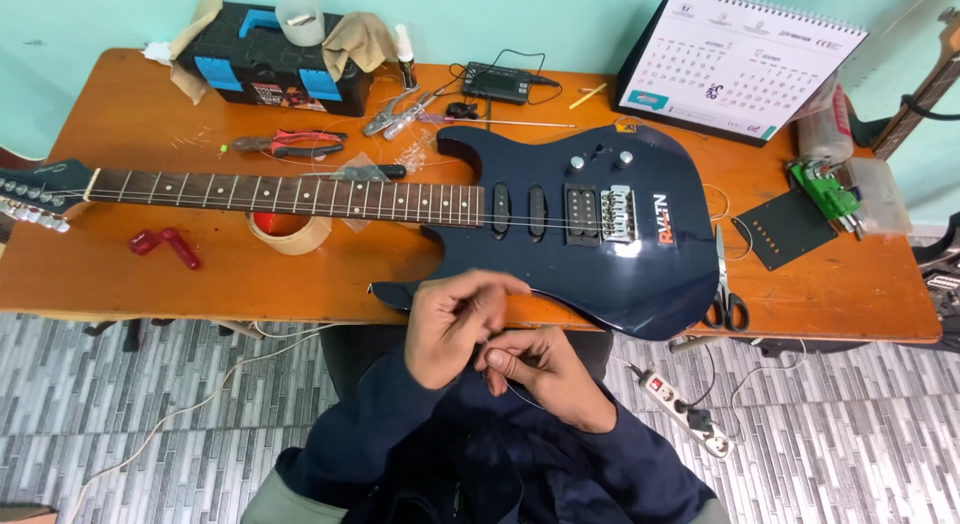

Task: The person strings a dark blue electric guitar by threading a new string through the bridge and winding it onto the tuning peg. They use wire cutters to trim the excess string and pluck the string to check the tension.

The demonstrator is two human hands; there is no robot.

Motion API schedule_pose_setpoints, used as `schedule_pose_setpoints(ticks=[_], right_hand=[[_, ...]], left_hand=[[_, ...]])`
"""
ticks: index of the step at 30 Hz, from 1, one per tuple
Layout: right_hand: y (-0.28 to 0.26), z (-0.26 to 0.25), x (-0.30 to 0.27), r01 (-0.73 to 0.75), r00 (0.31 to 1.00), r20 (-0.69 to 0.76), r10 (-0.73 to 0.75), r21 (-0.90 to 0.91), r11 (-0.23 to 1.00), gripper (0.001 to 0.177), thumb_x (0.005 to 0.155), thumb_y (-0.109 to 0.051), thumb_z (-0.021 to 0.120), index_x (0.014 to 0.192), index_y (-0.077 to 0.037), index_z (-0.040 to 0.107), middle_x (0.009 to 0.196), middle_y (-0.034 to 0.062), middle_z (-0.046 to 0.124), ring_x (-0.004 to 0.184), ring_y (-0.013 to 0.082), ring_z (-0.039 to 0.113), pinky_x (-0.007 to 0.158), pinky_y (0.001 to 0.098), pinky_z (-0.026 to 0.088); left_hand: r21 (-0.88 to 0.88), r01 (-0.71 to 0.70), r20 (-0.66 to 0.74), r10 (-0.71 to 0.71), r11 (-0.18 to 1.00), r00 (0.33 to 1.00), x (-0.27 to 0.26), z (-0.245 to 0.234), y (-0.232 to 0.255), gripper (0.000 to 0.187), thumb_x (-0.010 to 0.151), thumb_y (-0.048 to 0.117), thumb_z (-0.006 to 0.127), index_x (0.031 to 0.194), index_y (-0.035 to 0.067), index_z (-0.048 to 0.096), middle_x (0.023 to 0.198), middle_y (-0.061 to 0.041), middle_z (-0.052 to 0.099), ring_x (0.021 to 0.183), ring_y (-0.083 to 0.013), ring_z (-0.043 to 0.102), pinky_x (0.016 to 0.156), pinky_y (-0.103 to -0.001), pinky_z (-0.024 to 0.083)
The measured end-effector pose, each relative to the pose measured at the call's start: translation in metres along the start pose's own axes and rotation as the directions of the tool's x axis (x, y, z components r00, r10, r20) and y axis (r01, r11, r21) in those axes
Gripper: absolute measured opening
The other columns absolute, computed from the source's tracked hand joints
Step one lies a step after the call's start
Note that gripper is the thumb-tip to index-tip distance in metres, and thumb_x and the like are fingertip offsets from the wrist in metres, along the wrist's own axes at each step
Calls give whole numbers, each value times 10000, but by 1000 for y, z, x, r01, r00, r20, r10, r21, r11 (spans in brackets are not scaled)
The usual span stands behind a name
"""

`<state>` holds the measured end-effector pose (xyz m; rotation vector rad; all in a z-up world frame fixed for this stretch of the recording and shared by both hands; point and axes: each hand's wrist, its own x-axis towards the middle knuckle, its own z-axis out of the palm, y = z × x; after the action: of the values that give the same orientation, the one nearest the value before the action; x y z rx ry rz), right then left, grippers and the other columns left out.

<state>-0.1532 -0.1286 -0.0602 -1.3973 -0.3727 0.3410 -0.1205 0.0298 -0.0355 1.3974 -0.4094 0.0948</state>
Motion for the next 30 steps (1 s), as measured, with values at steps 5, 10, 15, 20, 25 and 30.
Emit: schedule_pose_setpoints(ticks=[5, 10, 15, 20, 25, 30], right_hand=[[-12, 1, 2, 34, 999, 13, -31, -279, 960, 136, 931, -131, 738, 938, 2, 767, 720, 137, 749, 687, 213, 673, 661, 346, 551], [-33, -9, 3, 148, 946, -178, -271, -508, 849, 244, 871, -150, 782, 1105, -89, 747, 886, 80, 770, 846, 233, 749, 737, 341, 589], [-49, -17, 4, 283, 860, -215, -463, -554, 783, 154, 889, -57, 756, 1042, -38, 751, 837, 64, 738, 745, 190, 696, 672, 298, 565], [-44, -19, 7, 279, 831, -205, -517, -650, 707, 56, 922, -50, 720, 920, -83, 766, 754, 44, 721, 623, 184, 635, 611, 293, 532], [-29, -19, 5, 253, 822, -209, -531, -701, 667, 59, 908, -60, 738, 903, -110, 770, 768, 39, 732, 634, 230, 666, 615, 313, 542], [-25, -38, 2, 129, 717, -242, -654, -876, 465, 73, 951, -38, 715, 942, -110, 722, 861, 58, 730, 759, 301, 688, 714, 395, 530]], left_hand=[[386, -218, -216, 318, 896, 923, 11, 16, 2, 161, 1005, 118, 651, 993, 62, 801, 623, -50, 669, 536, -167, 592, 516, -267, 520], [701, -285, -193, 559, 654, 807, 5, 17, -28, 128, 986, 98, 709, 1076, 95, 800, 630, -18, 631, 460, -170, 573, 453, -253, 505], [747, -356, -111, 633, 561, 766, 5, 22, -24, 126, 957, 15, 714, 1050, 57, 787, 582, -36, 548, 396, -157, 502, 384, -240, 452], [550, -337, -114, 469, 764, 876, -3, 22, -9, 67, 965, 132, 726, 979, 103, 786, 612, -17, 594, 406, -154, 509, 384, -238, 434], [370, -193, -47, 225, 909, 973, -18, 8, -21, 113, 920, 170, 774, 838, 93, 769, 621, -26, 698, 400, -141, 507, 382, -249, 385], [474, -162, -145, 258, 865, 955, -33, -8, -25, 151, 941, 153, 750, 796, 111, 759, 520, -37, 572, 406, -181, 508, 411, -259, 420]])
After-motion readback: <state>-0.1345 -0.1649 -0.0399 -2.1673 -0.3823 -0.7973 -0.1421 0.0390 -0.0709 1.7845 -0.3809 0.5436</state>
